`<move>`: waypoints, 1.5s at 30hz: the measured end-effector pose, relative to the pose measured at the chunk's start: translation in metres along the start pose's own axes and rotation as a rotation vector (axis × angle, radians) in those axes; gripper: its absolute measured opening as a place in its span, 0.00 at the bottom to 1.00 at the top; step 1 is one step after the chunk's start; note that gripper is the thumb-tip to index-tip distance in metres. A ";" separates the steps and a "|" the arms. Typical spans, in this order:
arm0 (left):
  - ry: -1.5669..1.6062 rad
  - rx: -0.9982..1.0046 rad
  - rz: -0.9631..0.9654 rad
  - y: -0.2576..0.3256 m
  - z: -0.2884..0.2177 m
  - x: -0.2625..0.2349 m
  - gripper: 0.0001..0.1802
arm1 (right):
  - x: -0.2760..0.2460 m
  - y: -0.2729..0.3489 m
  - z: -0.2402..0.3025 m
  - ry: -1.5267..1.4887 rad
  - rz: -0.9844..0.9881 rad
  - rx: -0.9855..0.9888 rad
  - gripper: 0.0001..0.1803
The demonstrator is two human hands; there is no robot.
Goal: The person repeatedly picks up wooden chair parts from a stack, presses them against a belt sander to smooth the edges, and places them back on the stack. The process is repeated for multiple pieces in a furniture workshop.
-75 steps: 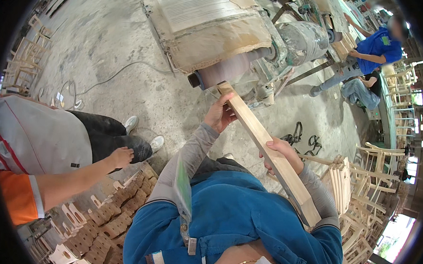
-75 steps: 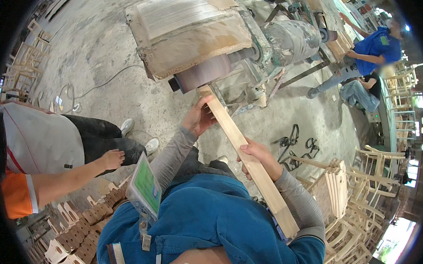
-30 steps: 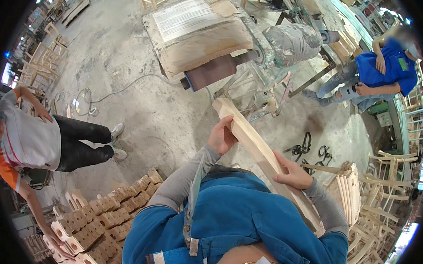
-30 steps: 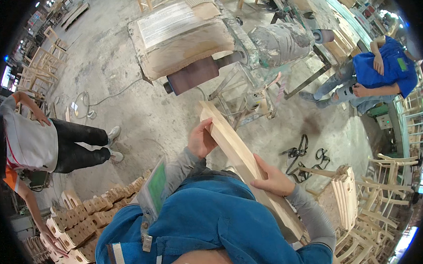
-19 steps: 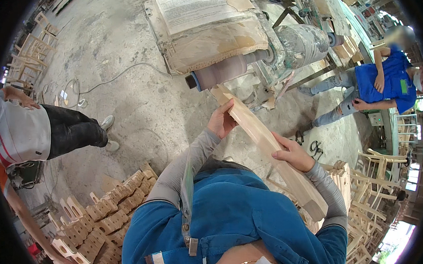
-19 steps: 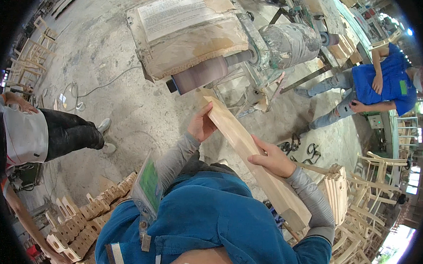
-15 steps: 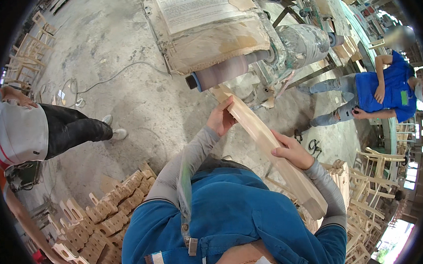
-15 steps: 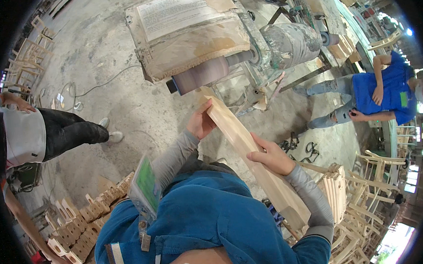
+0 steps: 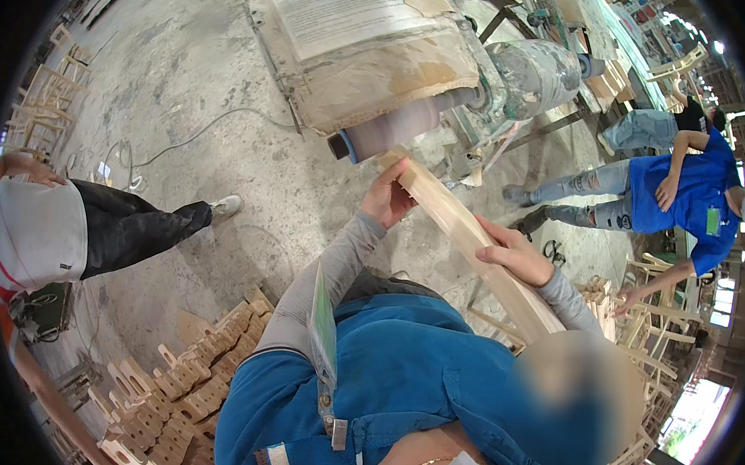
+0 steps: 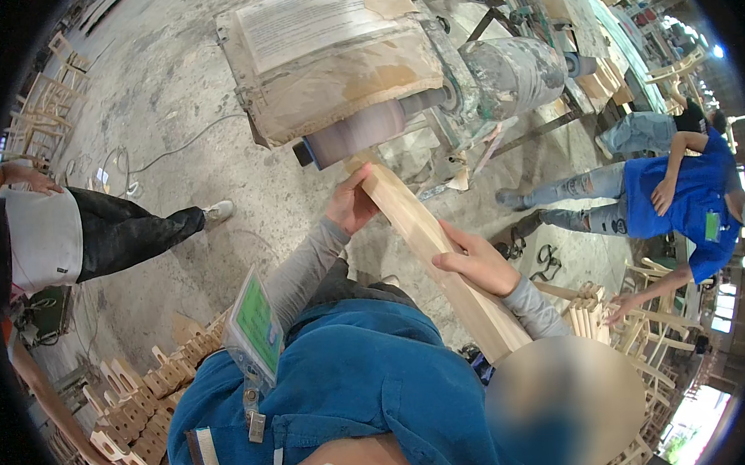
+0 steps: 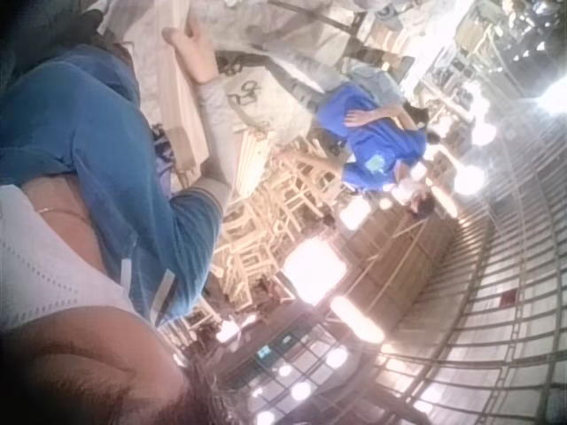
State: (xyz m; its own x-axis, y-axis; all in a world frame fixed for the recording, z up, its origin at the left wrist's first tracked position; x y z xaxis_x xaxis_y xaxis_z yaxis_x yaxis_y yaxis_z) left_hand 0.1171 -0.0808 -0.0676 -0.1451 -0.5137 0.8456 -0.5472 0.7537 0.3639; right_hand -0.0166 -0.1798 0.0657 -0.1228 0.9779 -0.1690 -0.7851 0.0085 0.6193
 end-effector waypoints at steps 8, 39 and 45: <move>-0.034 -0.031 0.029 0.018 0.012 0.014 0.24 | 0.002 0.026 -0.011 0.042 -0.011 -0.041 0.47; -0.195 0.237 -0.755 0.161 0.043 -0.113 0.35 | 0.142 -0.062 -0.125 -0.647 0.555 0.429 0.35; 0.031 0.258 -0.893 0.215 0.047 -0.112 0.32 | 0.175 -0.080 -0.108 -0.511 0.661 0.429 0.34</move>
State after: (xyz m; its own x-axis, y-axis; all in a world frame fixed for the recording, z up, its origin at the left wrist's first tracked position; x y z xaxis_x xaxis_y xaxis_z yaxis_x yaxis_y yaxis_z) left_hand -0.0236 0.1198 -0.1025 0.4378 -0.8457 0.3052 -0.6123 -0.0319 0.7900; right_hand -0.0410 -0.0320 -0.0962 -0.1026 0.7841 0.6121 -0.3476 -0.6048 0.7165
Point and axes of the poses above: each hand's wrist, its own y-axis away from the middle knuckle, its own x-axis out of the palm, z = x × y, the point moved 8 cm from there along -y, towards the middle knuckle, and after that the axes turned 7 degrees about -y, right-handed, at the moved point
